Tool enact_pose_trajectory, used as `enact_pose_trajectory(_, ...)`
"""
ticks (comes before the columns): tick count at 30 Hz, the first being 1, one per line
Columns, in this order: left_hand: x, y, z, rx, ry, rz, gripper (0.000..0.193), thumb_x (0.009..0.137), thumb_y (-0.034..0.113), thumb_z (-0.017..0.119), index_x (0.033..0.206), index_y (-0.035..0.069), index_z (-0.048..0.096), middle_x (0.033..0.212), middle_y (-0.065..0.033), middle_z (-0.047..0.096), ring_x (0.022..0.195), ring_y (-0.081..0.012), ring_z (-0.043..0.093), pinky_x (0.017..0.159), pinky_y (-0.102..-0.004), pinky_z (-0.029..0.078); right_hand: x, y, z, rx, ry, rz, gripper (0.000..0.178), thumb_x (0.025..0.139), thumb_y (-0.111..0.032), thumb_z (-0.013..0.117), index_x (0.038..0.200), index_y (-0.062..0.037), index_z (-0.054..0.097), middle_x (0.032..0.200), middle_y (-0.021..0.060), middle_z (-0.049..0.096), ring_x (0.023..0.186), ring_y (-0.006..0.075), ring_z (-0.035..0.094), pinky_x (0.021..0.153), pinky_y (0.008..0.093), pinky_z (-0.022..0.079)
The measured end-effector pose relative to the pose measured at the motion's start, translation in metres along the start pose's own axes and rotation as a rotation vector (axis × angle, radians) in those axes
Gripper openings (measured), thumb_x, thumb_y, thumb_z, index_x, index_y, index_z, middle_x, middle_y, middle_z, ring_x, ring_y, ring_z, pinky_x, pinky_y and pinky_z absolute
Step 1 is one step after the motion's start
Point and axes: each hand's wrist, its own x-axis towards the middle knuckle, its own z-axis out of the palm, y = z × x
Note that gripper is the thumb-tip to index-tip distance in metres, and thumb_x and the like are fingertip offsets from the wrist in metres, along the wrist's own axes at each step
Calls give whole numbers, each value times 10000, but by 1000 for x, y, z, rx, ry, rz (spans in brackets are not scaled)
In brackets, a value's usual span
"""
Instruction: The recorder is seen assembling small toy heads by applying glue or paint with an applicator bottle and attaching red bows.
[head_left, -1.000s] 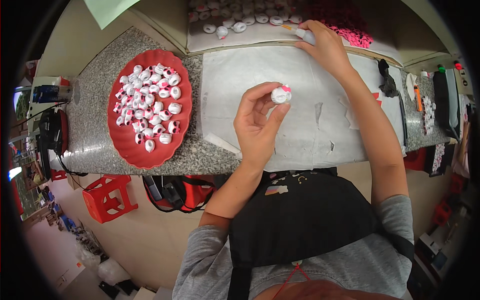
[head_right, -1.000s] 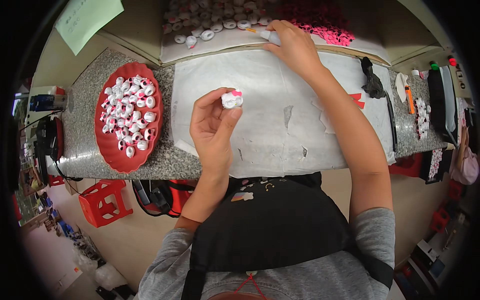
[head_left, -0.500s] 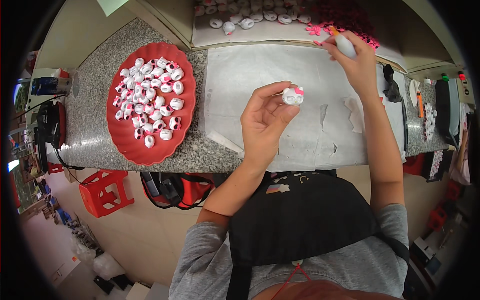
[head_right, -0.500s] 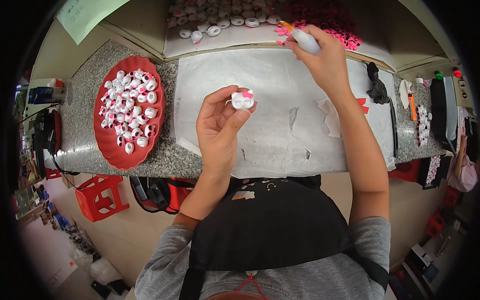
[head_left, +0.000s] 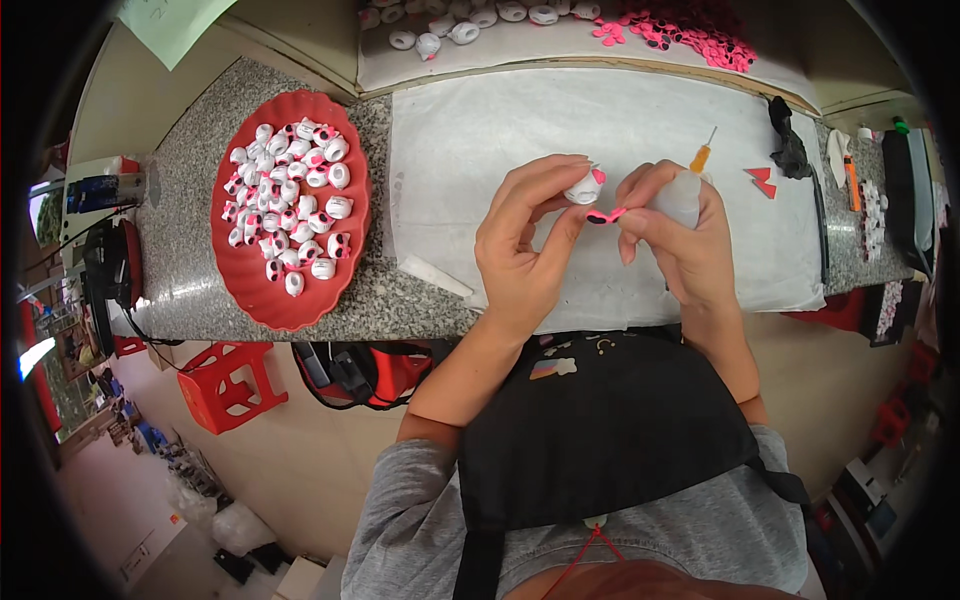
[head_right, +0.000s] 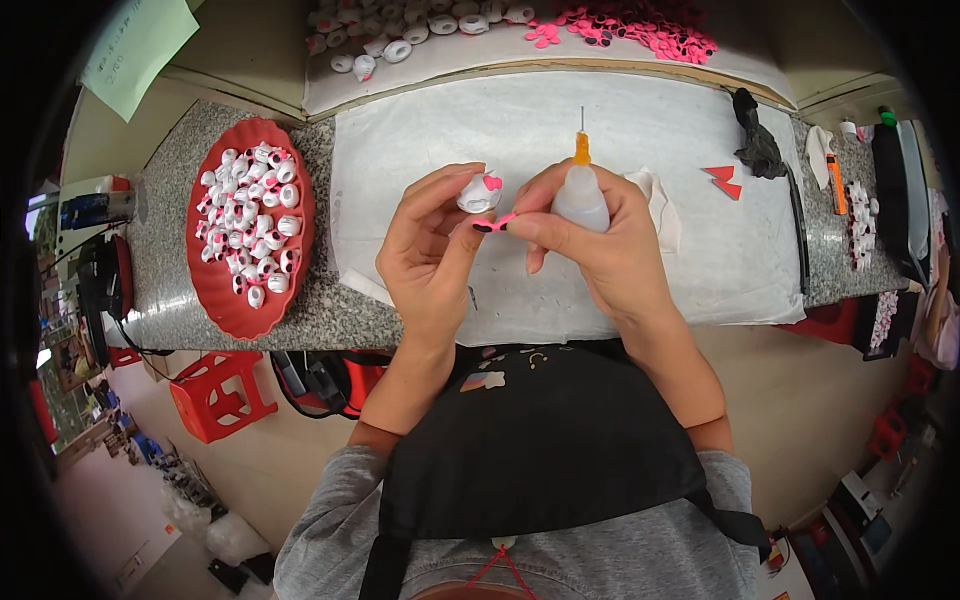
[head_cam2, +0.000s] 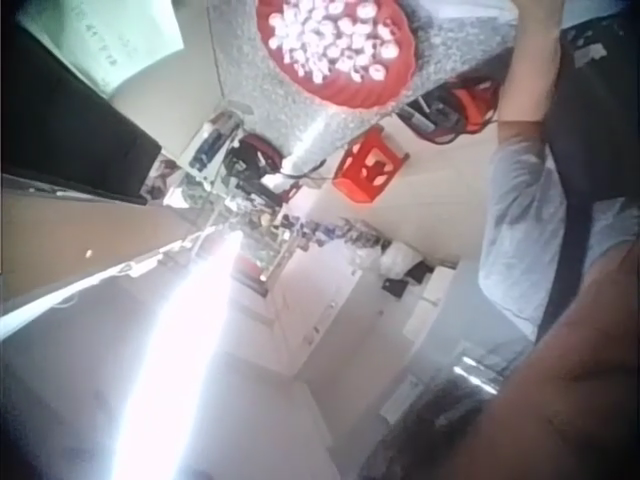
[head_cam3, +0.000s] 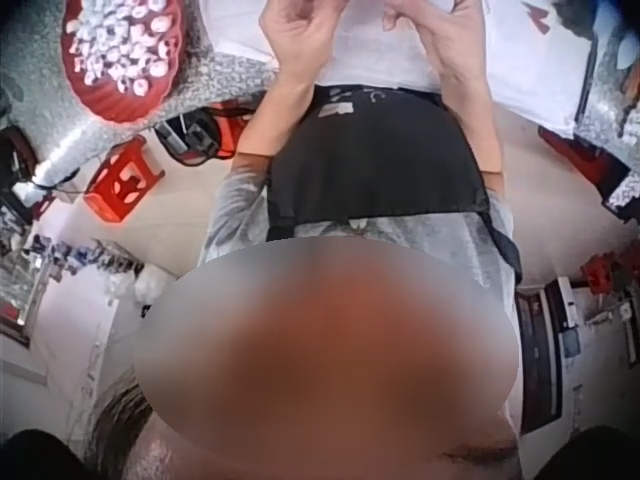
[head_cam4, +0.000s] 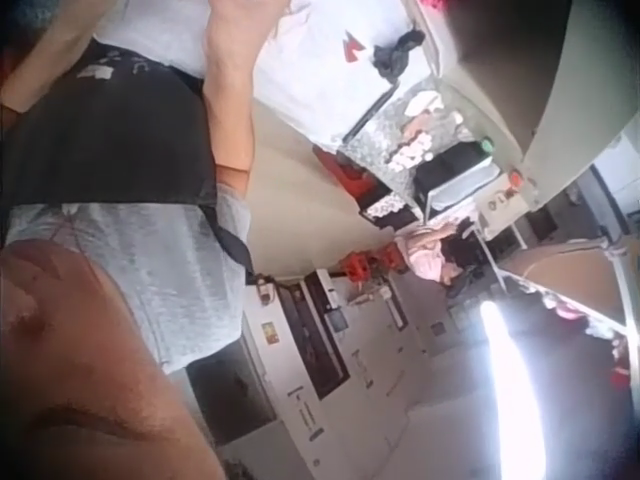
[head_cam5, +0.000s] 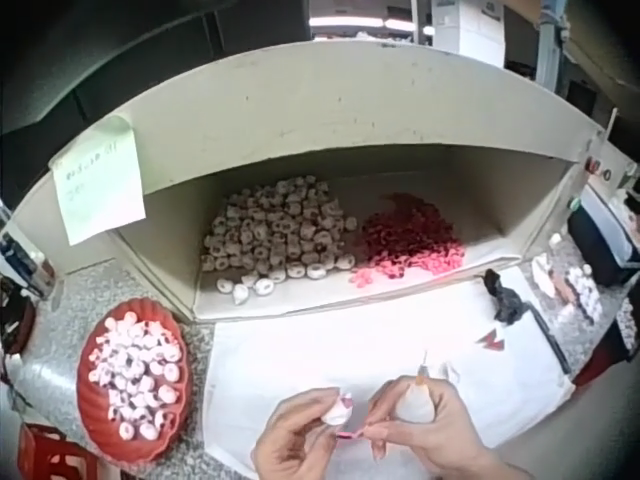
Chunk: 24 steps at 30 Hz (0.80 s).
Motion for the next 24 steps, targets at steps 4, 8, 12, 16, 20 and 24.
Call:
enact_pose_trajectory(4,-1,-3,1,13,-49,42,281,702,-85,510,975,-30,472,1019,-150,467,899,-172,491,708,-236,427,3,5,-3,-3,9,14,79,657,18,552,706,4,491,740,90,472,525,121,469,423,233,397)
enact_pose_trajectory(8,-1,0,2,-6,-77,29,280,695,-71,529,967,-33,476,1020,-152,466,898,-175,491,713,-240,424,1,7,-3,45,54,5,79,668,13,551,715,-2,489,750,84,470,523,114,465,422,230,390)
enact_pose_trajectory(12,-1,4,0,-202,-48,-91,281,691,-59,541,965,-19,493,1008,-121,481,909,-170,489,737,-252,427,-1,9,0,54,37,-40,106,669,2,576,732,-6,491,726,68,483,533,101,466,430,215,393)
enact_pose_trajectory(16,0,3,-3,-428,-49,-202,256,712,-46,529,963,-34,481,1012,-129,482,921,-162,483,751,-245,412,-3,8,2,-92,52,-66,167,654,11,573,793,0,482,754,65,453,538,94,450,418,206,379)
enact_pose_trajectory(20,-1,5,-3,-473,-89,-270,252,709,-47,529,957,-44,480,987,-128,499,925,-169,480,760,-255,408,-4,3,4,-97,-7,-84,262,634,17,589,875,14,485,782,70,467,559,98,457,417,196,377)
enact_pose_trajectory(24,-2,2,-5,-452,-134,-207,247,696,-42,545,939,-34,500,966,-135,513,924,-193,483,782,-290,395,-3,3,2,-70,-43,-28,300,626,1,625,907,3,521,713,44,504,584,68,465,439,163,376)
